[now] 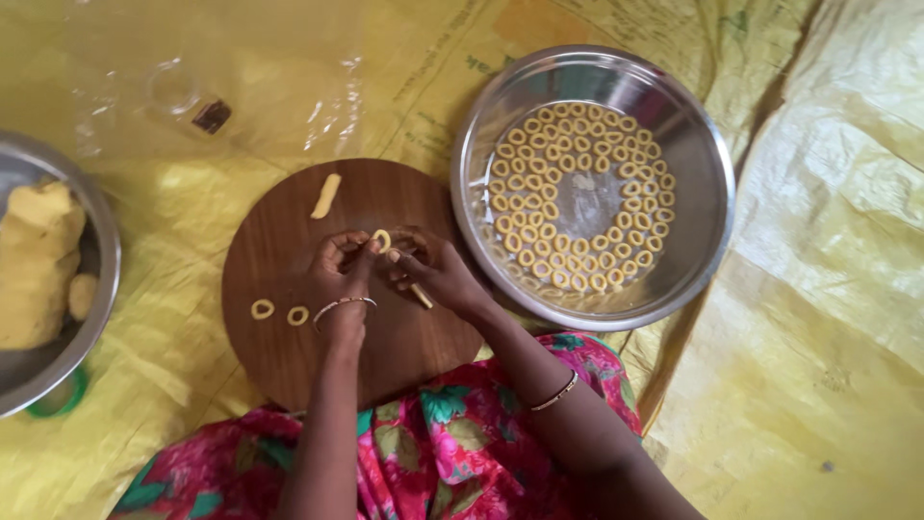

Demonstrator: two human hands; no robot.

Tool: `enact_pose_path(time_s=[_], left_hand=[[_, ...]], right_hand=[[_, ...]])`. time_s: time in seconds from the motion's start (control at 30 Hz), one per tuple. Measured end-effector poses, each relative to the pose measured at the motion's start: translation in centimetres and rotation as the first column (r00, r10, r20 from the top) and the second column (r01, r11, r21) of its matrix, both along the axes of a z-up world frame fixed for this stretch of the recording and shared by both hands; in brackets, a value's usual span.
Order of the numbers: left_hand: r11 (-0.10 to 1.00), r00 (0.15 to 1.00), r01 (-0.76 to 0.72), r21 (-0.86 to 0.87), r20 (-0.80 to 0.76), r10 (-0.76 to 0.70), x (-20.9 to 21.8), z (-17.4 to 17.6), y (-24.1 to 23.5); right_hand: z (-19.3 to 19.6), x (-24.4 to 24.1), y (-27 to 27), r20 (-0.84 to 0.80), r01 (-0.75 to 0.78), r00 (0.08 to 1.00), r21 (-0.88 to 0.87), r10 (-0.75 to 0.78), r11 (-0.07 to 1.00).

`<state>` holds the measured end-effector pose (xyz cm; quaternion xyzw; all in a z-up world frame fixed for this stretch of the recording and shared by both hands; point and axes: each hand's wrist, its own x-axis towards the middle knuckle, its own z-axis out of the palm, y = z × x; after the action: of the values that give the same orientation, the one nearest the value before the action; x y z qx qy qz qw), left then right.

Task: The person rolls small pieces of yellow dough into thin ropes on a wooden board, then joins the ends to form small rings. The finished rings are placed into a large metal tray. The process is repeated continuously.

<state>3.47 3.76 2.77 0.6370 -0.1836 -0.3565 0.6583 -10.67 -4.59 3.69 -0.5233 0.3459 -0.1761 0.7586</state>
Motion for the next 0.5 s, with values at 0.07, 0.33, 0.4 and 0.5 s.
enact_pose_path(time_s=[0.07,0.33,0.4,0.5], left_hand=[[0.999,0.992,0.006,-0.046,-0.127,-0.011,-1.6,0.2,-1.1],[0.997,0.989,-0.051,-0.056,-0.145,0.042,-3.9,-0.3,-3.1],[0.997,0.992,-0.068,-0.049,-0.108,0.062,-4.3,-0.3,-3.3],[0.993,0.988,-0.093,-0.077,-0.134,0.082,-4.8,0.2,-3.5]], right_hand=[[-0.2,-0.4,-0.6,0.084,0.050,0.995,0.044,-0.054,0.998],[-1.0,-1.0,-1.9,0.026,0.161,0.987,-0.110,-0.159,0.981],[-0.7,-0.9,-2.0,0.047,0.185,0.982,-0.096,-0.182,0.978],[-0.2,-0.9,-2.1,0.065,0.215,0.975,-0.064,-0.211,0.975]])
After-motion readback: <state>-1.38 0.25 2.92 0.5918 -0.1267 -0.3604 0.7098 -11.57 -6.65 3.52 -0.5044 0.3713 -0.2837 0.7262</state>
